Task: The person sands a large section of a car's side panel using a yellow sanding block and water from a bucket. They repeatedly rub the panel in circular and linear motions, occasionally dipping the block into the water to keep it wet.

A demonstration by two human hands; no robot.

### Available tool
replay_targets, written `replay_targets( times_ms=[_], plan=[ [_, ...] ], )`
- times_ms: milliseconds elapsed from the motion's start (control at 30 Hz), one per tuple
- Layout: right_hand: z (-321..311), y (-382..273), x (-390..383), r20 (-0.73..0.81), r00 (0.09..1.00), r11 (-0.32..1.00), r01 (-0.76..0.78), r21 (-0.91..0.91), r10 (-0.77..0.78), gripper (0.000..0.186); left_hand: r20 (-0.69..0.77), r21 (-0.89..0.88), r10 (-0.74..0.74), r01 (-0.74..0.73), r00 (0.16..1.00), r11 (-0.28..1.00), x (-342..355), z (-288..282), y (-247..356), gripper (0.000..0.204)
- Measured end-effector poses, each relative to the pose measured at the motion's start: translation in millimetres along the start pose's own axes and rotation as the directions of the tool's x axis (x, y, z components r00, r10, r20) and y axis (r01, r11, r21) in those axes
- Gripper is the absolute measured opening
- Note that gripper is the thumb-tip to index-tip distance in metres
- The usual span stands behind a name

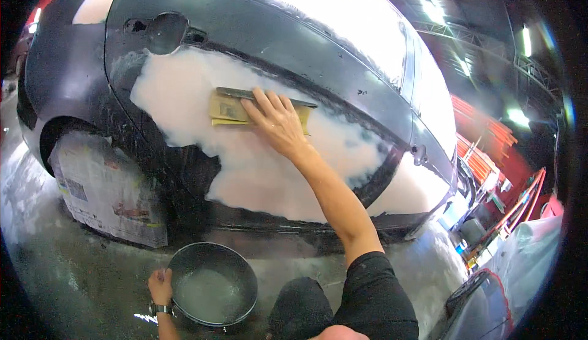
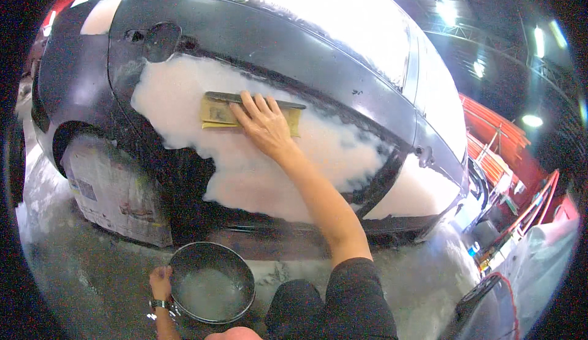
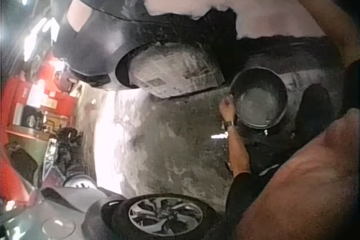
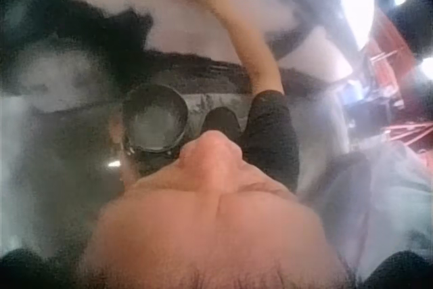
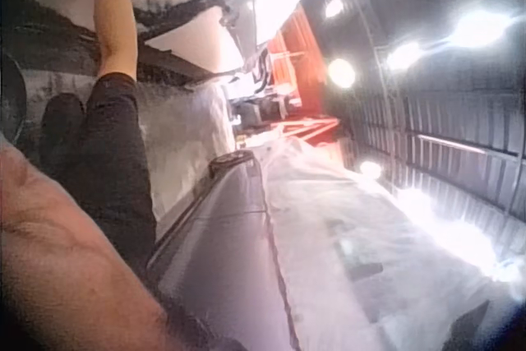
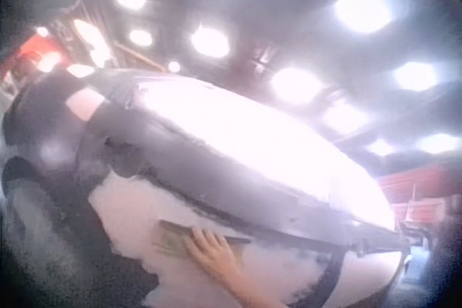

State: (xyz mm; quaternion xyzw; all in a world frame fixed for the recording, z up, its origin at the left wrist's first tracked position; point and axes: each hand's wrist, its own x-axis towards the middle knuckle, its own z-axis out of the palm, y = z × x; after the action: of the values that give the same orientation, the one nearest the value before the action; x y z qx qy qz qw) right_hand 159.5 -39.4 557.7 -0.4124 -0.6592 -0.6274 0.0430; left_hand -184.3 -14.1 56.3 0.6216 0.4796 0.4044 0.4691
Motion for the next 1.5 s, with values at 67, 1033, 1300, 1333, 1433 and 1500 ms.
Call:
replay_targets(
  times_ms=[67,1033,1300,1333,1433,1500],
  plan=[
    [4.0,5.0,8.7,0.025,0.999,0.999,-0.026,-0.020,0.027,0.063,0.031,0.001,-0.002,0.002,1.000,1.000,1.7,-2.5,8.7,0.034],
    [5.2,4.1,81.0,0.146,0.983,0.992,-0.118,0.035,0.112,0.069,-0.022,0.078,-0.075,0.076,0.997,0.994,-12.2,-1.7,31.4,0.037],
    [-3.9,-6.7,11.1,0.034,0.999,1.000,0.010,-0.009,-0.010,0.054,-0.064,0.021,-0.032,0.034,0.997,0.999,-8.7,8.3,11.6,0.037],
    [2.4,-2.4,26.5,0.016,1.000,0.999,0.020,-0.030,-0.020,0.052,-0.061,0.034,-0.048,0.050,0.997,0.998,-7.5,9.3,10.5,0.038],
    [12.5,-6.1,91.3,0.046,0.998,0.999,-0.040,-0.027,0.041,0.047,0.013,0.147,-0.144,0.141,0.989,0.979,-9.6,0.0,26.3,0.038],
    [24.5,-9.1,108.8,0.060,0.995,0.995,-0.082,-0.060,0.086,0.048,-0.017,0.074,-0.106,0.107,0.994,0.992,-17.3,-7.9,51.9,0.037]
  ],
)
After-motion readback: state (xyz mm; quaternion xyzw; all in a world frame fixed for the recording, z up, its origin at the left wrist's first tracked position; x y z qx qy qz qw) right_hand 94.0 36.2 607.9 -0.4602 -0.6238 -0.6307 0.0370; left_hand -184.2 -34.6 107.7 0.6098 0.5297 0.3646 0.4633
